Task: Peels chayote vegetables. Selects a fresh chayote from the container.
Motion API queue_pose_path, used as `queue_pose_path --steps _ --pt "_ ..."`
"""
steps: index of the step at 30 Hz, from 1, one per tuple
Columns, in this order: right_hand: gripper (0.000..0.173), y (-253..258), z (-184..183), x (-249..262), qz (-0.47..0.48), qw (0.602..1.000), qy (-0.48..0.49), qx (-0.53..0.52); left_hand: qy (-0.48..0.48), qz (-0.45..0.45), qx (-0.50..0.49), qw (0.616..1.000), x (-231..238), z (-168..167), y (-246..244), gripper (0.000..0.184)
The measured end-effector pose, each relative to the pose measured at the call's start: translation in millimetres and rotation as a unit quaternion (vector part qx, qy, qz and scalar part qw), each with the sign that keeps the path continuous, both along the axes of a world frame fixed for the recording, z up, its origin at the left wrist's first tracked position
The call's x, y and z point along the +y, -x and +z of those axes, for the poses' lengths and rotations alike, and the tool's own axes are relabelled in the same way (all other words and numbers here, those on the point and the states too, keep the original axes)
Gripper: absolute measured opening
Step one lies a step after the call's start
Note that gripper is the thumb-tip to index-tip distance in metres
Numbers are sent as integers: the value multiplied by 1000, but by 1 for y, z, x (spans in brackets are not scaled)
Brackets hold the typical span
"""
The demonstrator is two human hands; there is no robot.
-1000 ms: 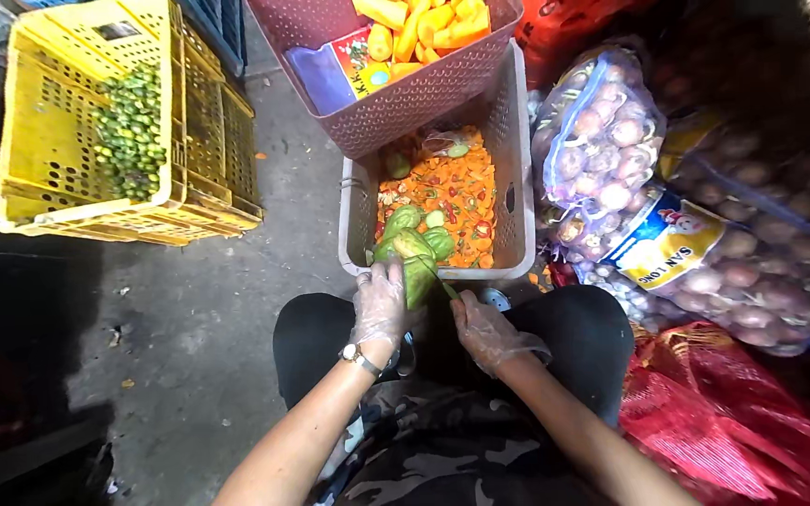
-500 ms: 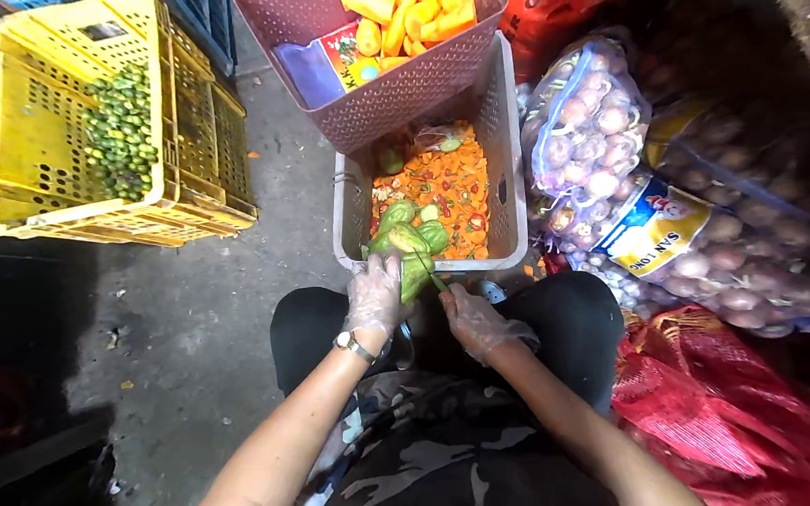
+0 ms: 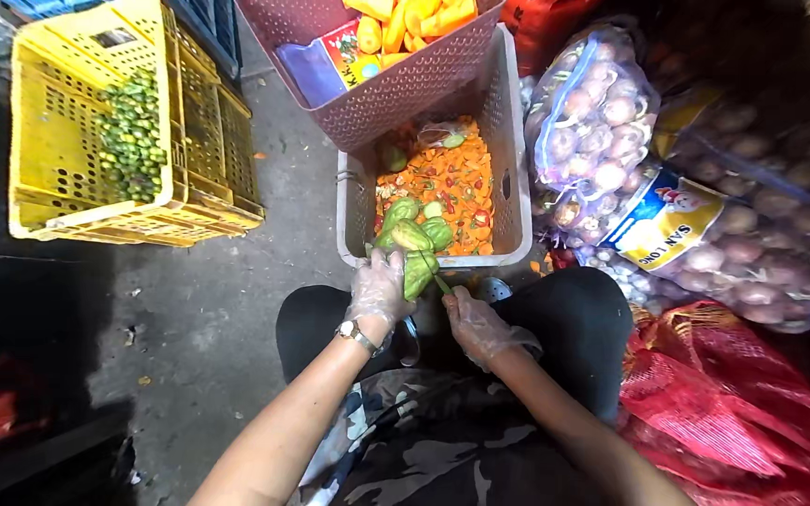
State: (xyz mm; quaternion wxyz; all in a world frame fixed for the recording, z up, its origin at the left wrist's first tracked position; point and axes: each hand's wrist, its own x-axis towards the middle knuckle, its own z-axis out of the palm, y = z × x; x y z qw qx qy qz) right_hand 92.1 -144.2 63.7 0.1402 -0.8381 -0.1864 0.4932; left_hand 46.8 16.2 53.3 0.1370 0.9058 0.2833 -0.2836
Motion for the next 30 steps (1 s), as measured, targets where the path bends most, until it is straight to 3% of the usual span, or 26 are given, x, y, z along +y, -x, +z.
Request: queue_pose_path --steps 4,9,14,19,25,30 --pt "49 4 -35 0 -19 998 -26 -45 20 -1 31 999 8 8 -13 102" --pt "50 -12 -7 4 -6 1000 -12 7 31 -17 48 998 17 16 -27 100" --pt "50 -4 -41 3 -12 999 -31 -30 38 -33 68 996 21 19 -32 99" --pt "51 -17 -4 11 10 1000 -12 1 107 -69 49 991 51 10 -39 96" --pt "50 -5 -46 4 -18 998 -37 -45 51 -24 61 997 23 17 -32 99" --pt "50 -11 -13 11 -3 999 -23 -25 130 -117 85 981 65 14 -49 96"
